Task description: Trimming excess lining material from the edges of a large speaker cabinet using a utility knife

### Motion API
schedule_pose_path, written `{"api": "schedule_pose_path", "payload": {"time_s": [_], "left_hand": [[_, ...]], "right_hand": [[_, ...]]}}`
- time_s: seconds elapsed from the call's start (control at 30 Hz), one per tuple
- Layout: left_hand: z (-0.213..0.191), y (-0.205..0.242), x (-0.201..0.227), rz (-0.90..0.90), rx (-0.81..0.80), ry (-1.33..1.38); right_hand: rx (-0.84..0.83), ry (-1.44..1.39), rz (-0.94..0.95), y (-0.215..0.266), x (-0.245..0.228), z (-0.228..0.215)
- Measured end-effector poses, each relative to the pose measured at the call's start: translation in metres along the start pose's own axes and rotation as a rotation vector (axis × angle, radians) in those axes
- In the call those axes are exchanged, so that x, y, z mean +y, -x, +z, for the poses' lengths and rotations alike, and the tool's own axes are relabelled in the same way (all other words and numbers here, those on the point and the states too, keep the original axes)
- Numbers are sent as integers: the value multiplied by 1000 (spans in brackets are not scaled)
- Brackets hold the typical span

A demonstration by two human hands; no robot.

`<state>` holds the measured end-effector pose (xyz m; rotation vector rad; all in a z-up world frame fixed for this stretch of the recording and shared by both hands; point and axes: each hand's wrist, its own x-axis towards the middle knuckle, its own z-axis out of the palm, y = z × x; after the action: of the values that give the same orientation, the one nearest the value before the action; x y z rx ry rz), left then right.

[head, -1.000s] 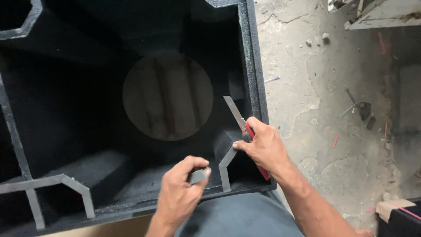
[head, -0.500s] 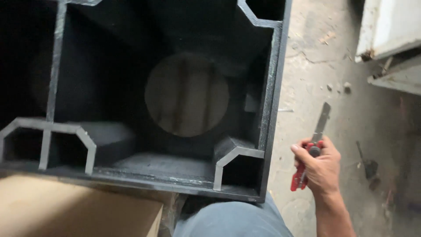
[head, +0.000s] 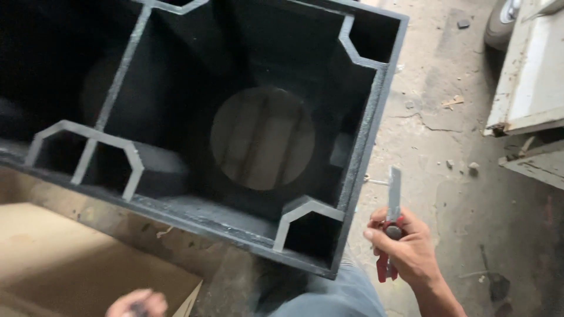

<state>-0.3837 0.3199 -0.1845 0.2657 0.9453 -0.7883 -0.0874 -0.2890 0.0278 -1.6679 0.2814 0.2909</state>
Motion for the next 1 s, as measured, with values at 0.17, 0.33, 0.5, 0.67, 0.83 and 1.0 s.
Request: {"api": "schedule_pose_path", "payload": {"time_s": [0.17, 0.33, 0.5, 0.67, 0.83, 1.0], "left_hand": [[420, 0, -62, 1008, 346, -551], [521, -34, -98, 1012, 381, -831], [576, -78, -114, 868, 356, -913], [655, -139, -136, 800, 358, -1010], [723, -189, -154, 664, 281, -907], [726, -194, -144, 504, -67, -1068]], "right_hand": [[-167, -123, -22, 22, -11, 39], [-202, -275, 40, 22, -12, 29], [-231, -344, 103, -10, -14, -20], [-287, -190, 55, -78, -23, -102], [-337, -44, -16, -132, -80, -167], [16, -87, -11, -188, -120, -212]]}}
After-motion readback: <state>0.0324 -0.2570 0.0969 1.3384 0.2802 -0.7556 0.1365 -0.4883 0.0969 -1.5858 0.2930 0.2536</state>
